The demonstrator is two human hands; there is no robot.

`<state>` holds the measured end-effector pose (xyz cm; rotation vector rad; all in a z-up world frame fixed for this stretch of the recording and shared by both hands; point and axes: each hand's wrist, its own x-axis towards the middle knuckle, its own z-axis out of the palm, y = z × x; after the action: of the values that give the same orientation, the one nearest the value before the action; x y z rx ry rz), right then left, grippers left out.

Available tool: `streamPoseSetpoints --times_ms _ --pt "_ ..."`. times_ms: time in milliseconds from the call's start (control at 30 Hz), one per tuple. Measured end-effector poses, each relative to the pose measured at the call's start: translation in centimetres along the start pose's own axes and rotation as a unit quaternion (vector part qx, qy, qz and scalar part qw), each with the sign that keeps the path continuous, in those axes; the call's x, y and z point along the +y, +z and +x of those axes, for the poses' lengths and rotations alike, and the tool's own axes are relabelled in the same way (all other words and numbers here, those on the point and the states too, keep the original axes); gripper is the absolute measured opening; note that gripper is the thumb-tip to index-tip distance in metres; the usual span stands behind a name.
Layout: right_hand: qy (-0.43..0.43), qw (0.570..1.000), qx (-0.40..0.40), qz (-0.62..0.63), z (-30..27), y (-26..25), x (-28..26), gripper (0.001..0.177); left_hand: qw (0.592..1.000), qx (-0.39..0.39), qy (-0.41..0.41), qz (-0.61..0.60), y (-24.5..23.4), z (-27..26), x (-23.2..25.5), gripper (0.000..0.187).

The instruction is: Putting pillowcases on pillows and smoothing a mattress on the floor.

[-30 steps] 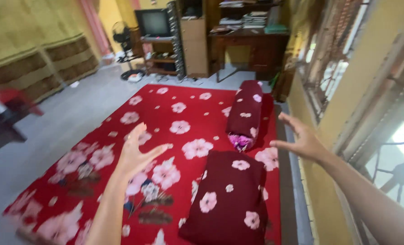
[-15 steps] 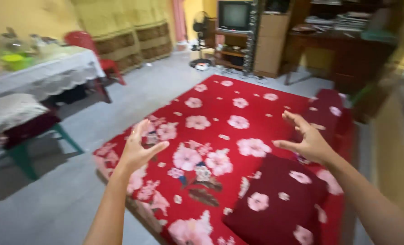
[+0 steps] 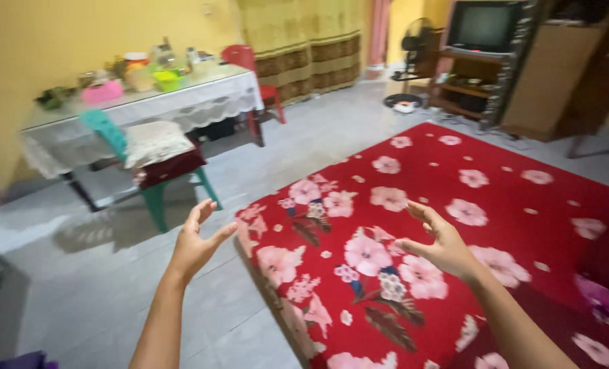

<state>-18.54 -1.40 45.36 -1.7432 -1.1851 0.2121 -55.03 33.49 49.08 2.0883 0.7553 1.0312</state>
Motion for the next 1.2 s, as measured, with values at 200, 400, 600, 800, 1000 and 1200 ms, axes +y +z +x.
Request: streamPoseSetpoints --times_ms 200,400,600,800,1000,1200 --pt "-0.003 0.998 -0.054 0.024 7.0 5.6 2.0 0.096 0.995 0.04 -0.086 0.027 -3.2 -0.9 -3.2 0.094" --pt "-0.055 0.993 -0.086 0.055 16.0 9.1 3.7 0.094 0.983 0.096 -0.13 0.083 -7.7 1.5 -3.7 0.093" --pt "-0.048 0.987 -0.129 0.083 22.8 11.5 3.3 0.089 0.979 0.156 -0.105 0.085 -8.5 4.9 -6.0 0.094" --pt "-0.097 0.977 -0.146 0.118 27.9 14.3 4.1 0.088 0.971 0.173 -0.085 0.142 -8.2 5.6 -5.7 0.093" --pt "-0.086 0.974 -0.175 0.119 30.5 17.8 3.7 0.089 0.97 0.196 -0.095 0.109 -9.6 5.8 -9.8 0.093" --pt "-0.087 0.974 -0.176 0.116 32.5 21.5 2.5 0.091 0.967 0.207 -0.127 0.074 -12.9 6.6 -12.8 0.09"
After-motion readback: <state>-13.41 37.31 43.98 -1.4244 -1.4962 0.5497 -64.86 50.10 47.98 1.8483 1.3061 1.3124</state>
